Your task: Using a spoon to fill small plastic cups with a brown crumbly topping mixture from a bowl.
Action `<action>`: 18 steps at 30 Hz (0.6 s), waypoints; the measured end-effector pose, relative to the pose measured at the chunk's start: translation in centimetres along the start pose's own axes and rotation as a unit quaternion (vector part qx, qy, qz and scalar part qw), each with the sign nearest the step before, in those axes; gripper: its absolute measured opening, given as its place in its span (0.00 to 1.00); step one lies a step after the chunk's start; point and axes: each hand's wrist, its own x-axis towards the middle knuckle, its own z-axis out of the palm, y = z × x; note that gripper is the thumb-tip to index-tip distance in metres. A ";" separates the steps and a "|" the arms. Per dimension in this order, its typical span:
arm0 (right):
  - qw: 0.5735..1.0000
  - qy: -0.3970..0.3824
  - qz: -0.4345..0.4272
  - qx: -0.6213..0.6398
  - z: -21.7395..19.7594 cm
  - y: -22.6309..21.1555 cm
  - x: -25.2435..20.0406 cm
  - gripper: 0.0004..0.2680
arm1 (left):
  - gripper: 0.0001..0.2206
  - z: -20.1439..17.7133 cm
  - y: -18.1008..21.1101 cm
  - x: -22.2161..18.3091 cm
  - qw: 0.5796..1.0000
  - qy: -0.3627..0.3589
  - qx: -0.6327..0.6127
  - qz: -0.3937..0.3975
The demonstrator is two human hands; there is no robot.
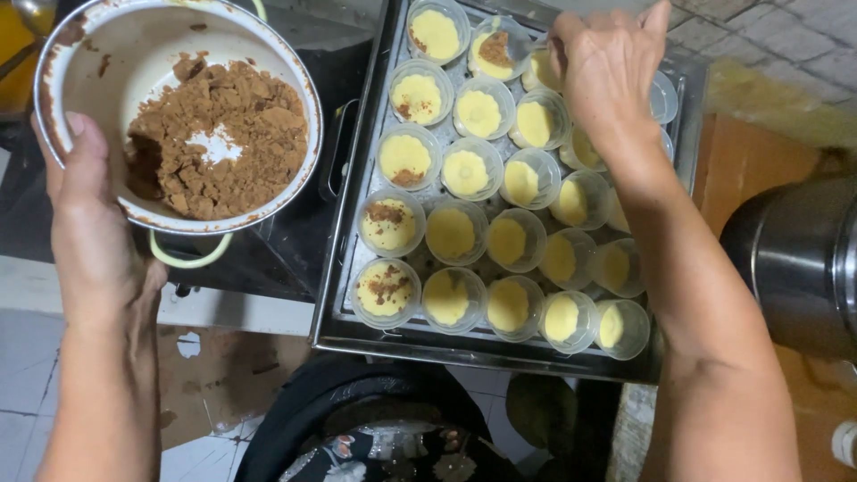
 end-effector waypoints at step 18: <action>0.998 0.010 0.020 0.053 0.3 0.6 -0.7 0.08 | 0.18 2.0 1.7 -1.2 0.978 -0.153 0.072 0.125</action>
